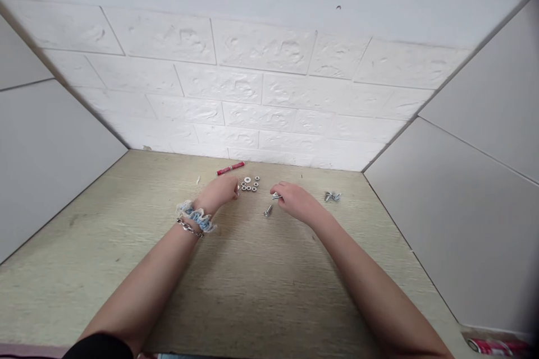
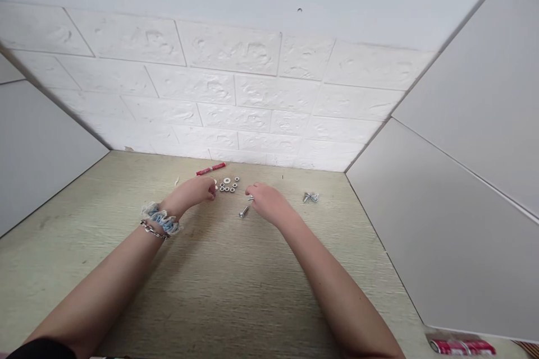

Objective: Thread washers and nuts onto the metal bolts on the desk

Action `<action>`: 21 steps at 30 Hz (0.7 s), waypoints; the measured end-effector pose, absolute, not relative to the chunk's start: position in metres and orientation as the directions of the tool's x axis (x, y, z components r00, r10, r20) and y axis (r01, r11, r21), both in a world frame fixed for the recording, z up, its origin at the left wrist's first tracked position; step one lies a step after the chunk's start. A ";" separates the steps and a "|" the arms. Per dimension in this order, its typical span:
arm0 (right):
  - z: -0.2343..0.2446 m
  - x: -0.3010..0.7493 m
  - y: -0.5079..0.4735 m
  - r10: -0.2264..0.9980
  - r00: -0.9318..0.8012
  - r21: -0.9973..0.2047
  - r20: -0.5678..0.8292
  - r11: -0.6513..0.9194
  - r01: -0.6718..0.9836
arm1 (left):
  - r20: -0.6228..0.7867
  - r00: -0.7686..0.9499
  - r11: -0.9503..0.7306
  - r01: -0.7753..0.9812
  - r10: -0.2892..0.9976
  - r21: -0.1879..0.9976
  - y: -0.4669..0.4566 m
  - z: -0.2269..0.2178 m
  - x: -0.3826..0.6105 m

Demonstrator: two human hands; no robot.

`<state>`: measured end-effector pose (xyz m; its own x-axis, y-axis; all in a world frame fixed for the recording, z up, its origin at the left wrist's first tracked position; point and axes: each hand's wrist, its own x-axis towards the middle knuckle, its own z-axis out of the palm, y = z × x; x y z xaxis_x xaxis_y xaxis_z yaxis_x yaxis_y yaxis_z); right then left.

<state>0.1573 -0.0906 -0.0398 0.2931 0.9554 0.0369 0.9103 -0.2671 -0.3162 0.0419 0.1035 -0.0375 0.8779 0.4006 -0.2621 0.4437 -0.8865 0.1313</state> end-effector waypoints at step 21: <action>-0.038 0.155 -0.090 0.960 0.272 -0.317 0.068 -0.238 0.918 | -0.292 0.864 -0.886 0.453 0.411 0.094 0.097 -0.031 0.039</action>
<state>0.1550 -0.0899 -0.0382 0.2719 0.9599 0.0682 0.9183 -0.2376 -0.3166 0.0392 0.0971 -0.0307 0.8638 0.4107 -0.2917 0.4533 -0.8864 0.0942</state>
